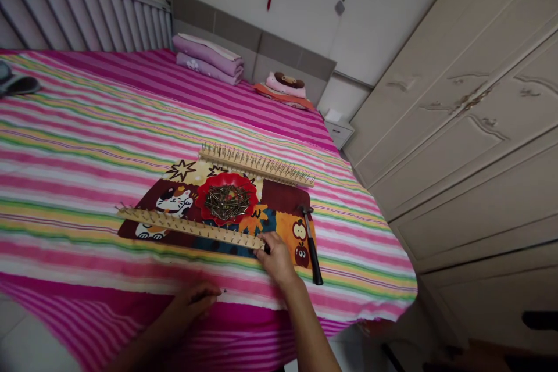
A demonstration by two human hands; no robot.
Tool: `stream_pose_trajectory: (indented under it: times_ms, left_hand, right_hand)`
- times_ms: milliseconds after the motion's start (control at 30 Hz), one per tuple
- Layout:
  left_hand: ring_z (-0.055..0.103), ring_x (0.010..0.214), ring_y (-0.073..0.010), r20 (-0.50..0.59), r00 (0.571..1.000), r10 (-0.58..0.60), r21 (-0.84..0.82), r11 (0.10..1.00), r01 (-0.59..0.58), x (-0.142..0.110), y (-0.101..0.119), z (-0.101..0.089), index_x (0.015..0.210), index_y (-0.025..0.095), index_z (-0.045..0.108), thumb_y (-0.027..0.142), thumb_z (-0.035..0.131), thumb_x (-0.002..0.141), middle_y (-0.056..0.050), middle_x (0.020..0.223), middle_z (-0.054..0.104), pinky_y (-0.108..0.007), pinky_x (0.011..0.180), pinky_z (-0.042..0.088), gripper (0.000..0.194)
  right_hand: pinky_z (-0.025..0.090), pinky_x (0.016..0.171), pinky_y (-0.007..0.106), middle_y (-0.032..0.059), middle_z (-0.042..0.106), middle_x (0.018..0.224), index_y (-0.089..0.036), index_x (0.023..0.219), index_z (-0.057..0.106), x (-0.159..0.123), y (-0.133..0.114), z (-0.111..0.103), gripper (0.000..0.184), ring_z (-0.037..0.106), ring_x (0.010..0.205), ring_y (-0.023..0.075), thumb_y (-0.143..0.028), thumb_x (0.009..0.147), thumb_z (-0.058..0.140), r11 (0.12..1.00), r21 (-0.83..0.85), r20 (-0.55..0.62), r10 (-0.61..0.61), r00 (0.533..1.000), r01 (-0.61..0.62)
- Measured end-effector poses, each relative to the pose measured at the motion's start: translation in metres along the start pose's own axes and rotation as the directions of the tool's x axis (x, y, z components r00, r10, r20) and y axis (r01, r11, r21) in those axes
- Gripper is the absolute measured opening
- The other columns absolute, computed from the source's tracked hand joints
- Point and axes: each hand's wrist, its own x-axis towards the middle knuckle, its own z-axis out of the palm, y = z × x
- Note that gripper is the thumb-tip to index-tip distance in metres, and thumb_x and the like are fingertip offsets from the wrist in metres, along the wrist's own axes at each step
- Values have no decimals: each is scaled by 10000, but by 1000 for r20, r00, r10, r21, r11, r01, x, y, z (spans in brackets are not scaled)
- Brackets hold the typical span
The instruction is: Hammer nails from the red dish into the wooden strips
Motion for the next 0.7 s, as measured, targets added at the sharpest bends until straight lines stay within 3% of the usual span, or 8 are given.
stream_pose_trajectory:
  times_ms: [100,200,300,367,467,533,700]
  left_hand:
    - [564,555,-143,-59,992,-112,-307,948,88,0,7,-21,895,168,654,499,683,635,7,607,616,-294,582,461,422]
    - [643,702,-198,-208,951,-231,-588,806,67,-4,21,-52,992,184,654,444,747,579,-54,808,700,-340,657,506,496]
    - [660,905,-268,-275,912,-305,-747,665,-3,-9,38,-78,951,186,657,453,684,652,-100,982,706,-444,814,525,402]
    - [647,974,-275,-317,886,-339,-800,598,-58,-11,50,-90,895,173,649,428,623,717,-107,985,701,-485,908,500,312]
    - [656,936,-248,-397,826,-400,-830,541,-136,-10,71,-105,879,172,623,391,581,761,-96,941,689,-480,901,522,252]
    - [658,906,-240,-451,798,-400,-815,550,-185,-3,90,-117,864,177,604,425,560,780,-91,907,679,-461,852,553,265]
    - [638,942,-214,-522,812,-260,-717,649,-254,46,154,-153,896,171,574,451,358,923,-77,921,662,-402,809,570,355]
  right_hand:
    - [483,665,249,33,647,884,-211,947,691,-9,-15,-15,212,597,743,153,-228,759,593,997,57,37,-45,998,43]
    - [480,658,248,37,644,881,-214,936,690,-21,-31,-31,189,588,722,151,-275,781,600,995,98,53,-37,998,32]
    - [488,651,249,41,653,899,-221,943,690,-32,-40,-45,199,585,685,145,-289,769,623,993,117,68,-25,997,17]
    - [498,649,250,46,665,922,-232,958,693,-36,-40,-52,218,600,695,151,-311,765,628,993,115,70,-23,997,15]
    - [511,657,247,46,678,929,-247,956,706,-35,-30,-60,236,627,745,167,-359,764,628,994,109,25,-1,1000,-2]
    - [515,683,254,48,679,934,-244,950,714,-26,-19,-65,259,634,790,178,-388,747,646,991,134,-21,29,999,-26]
    - [495,736,278,50,664,965,-221,966,722,31,8,-79,334,607,831,180,-381,674,704,951,301,-139,124,983,-77]
